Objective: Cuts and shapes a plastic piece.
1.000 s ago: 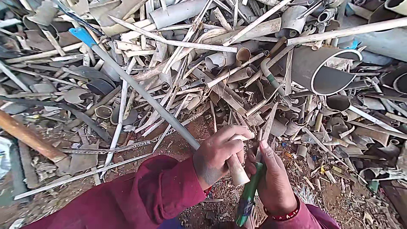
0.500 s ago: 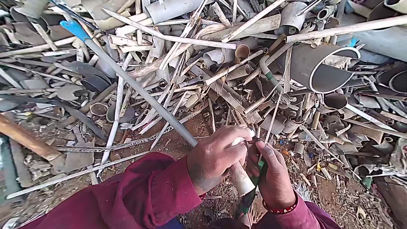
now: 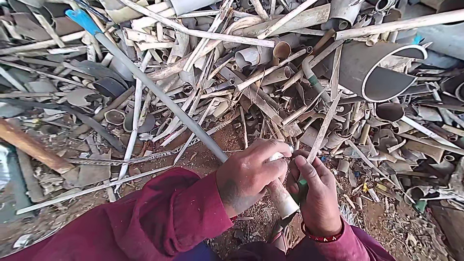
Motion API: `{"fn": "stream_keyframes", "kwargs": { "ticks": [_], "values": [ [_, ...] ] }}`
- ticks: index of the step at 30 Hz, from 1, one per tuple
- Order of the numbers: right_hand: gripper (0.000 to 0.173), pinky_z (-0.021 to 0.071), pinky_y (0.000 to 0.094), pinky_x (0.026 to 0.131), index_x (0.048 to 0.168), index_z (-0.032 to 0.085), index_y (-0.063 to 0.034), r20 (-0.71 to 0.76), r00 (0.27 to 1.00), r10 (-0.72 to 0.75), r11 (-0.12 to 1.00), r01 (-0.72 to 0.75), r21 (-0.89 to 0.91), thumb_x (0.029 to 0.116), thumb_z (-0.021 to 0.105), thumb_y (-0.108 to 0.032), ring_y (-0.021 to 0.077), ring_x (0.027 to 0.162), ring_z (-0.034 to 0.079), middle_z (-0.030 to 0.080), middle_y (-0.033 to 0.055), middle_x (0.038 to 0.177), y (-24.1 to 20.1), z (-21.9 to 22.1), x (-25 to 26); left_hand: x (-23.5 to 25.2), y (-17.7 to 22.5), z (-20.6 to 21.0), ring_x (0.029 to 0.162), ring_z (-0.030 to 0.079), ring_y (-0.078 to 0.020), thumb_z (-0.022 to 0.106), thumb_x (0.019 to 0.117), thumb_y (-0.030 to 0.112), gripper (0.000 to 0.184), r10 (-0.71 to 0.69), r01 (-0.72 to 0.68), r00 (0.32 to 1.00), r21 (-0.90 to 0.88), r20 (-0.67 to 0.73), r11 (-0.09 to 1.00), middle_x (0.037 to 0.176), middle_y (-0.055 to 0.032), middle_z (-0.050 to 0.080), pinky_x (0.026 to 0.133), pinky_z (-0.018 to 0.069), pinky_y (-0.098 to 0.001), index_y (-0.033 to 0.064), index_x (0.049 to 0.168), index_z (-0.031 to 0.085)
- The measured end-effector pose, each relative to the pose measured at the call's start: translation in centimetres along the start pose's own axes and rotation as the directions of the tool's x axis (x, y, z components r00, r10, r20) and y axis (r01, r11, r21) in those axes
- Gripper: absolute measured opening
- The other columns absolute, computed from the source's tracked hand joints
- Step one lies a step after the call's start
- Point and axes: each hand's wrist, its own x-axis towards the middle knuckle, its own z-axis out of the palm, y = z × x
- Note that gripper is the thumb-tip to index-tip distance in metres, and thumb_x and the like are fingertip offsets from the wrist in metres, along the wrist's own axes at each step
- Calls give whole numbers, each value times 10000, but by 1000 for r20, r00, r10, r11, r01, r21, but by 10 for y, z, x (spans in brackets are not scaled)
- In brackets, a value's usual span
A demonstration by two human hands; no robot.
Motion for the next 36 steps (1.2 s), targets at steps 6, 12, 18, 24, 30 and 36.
{"fn": "stream_keyframes", "kwargs": {
  "ticks": [6,12,18,24,30,36],
  "values": [
    [28,476,142,455,940,610,-63,-67,994,-86,984,74,-165,930,636,-65,-17,479,528,597,-74,652,3,0,1,-2,1,3,1029,704,-150,639,901,7,154,-19,20,999,-30,27,999,1072,-136,734,887,552,-194,52,757,670],
    [79,470,141,452,891,582,-105,-23,995,-98,970,91,-224,881,637,-49,-24,476,531,585,-104,627,2,-3,0,6,-9,-3,891,717,-71,655,851,-12,193,-300,324,946,-411,124,852,898,-33,735,809,605,-217,49,672,614],
    [81,454,142,446,900,568,-120,85,989,-119,956,138,-261,878,629,-70,-38,471,507,554,-133,617,5,1,-4,19,-30,-16,860,740,-123,715,782,-152,332,-570,656,720,-654,395,376,917,-60,759,755,616,-242,41,1040,636],
    [72,438,132,440,917,578,-96,112,981,-158,935,185,-303,866,626,-77,-57,473,497,554,-138,626,8,4,-7,24,-20,-8,801,750,-150,676,845,-175,370,-702,679,646,-645,299,350,961,-70,739,708,649,-284,6,1148,568],
    [82,439,132,435,907,588,-107,95,984,-150,931,173,-320,842,631,-83,-58,467,502,559,-144,620,5,3,-9,27,-12,0,785,725,-110,695,893,-78,418,-743,707,635,-547,211,449,957,-71,696,708,637,-270,-21,1269,520],
    [96,443,141,438,892,568,-119,121,985,-120,955,147,-258,839,628,-66,-50,460,498,541,-147,599,6,4,-16,38,-15,-7,698,729,-119,672,936,-35,335,-833,708,528,-628,167,323,906,-77,696,624,638,-269,-39,1228,507]
  ]
}}
